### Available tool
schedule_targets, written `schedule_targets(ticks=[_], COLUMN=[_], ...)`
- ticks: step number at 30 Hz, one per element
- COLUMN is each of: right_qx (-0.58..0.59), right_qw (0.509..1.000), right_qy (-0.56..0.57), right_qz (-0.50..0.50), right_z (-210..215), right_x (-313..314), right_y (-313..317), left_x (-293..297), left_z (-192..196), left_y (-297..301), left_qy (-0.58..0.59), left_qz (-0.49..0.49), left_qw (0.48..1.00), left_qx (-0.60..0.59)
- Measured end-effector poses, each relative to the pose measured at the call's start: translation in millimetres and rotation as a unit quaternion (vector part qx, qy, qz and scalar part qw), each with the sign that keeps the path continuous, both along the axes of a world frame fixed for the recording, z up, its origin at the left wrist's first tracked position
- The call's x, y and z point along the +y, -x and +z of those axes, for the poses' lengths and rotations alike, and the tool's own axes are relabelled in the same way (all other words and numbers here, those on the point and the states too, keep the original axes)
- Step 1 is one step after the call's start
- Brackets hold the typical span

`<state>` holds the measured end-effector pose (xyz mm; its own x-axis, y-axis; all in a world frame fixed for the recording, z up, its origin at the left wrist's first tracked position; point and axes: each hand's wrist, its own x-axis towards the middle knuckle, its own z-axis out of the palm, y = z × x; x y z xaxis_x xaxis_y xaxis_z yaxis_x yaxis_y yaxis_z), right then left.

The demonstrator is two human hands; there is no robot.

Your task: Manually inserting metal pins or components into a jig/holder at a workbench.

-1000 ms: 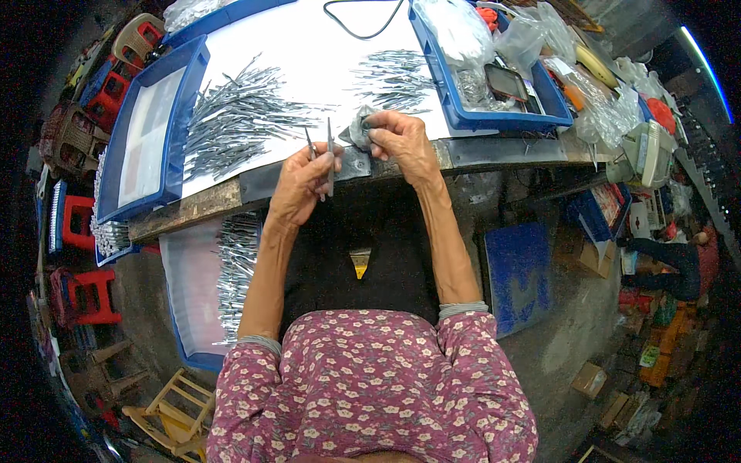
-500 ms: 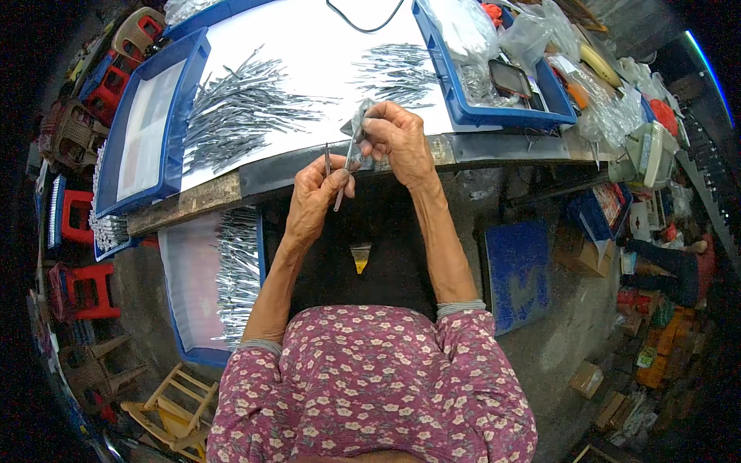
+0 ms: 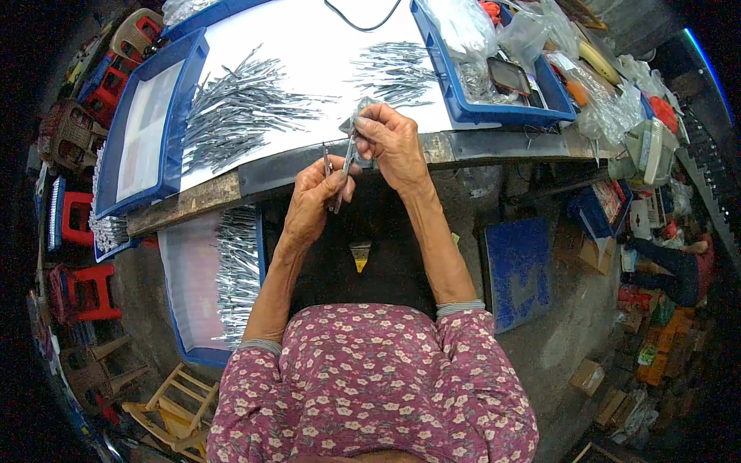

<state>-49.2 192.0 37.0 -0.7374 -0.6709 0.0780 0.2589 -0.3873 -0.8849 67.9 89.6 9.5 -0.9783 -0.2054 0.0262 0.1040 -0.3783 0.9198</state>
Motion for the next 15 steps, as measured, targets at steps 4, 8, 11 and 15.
schedule_targets(ticks=[4, 8, 11, 15], right_qx=[-0.01, -0.005, -0.006, -0.017], right_qw=[1.0, 1.0, 1.0, 0.999], right_qy=[0.019, 0.015, 0.019, 0.032], right_qz=[0.005, 0.006, 0.004, 0.014], right_z=[-1.4, -2.2, -2.2, -2.2], right_x=[0.0, 0.2, -0.6, -1.4], right_y=[0.1, 0.5, -0.7, -1.8], left_x=[-0.3, -1.0, -1.2, -1.1], left_z=[-1.6, -0.8, 0.8, 0.0], left_y=[-0.2, -0.5, -1.6, -1.4], left_qy=[-0.027, -0.036, -0.051, -0.075], left_qz=[-0.012, -0.027, -0.034, -0.039], left_qw=[1.0, 0.999, 0.998, 0.996], left_qx=[0.005, 0.0, 0.0, 0.016])
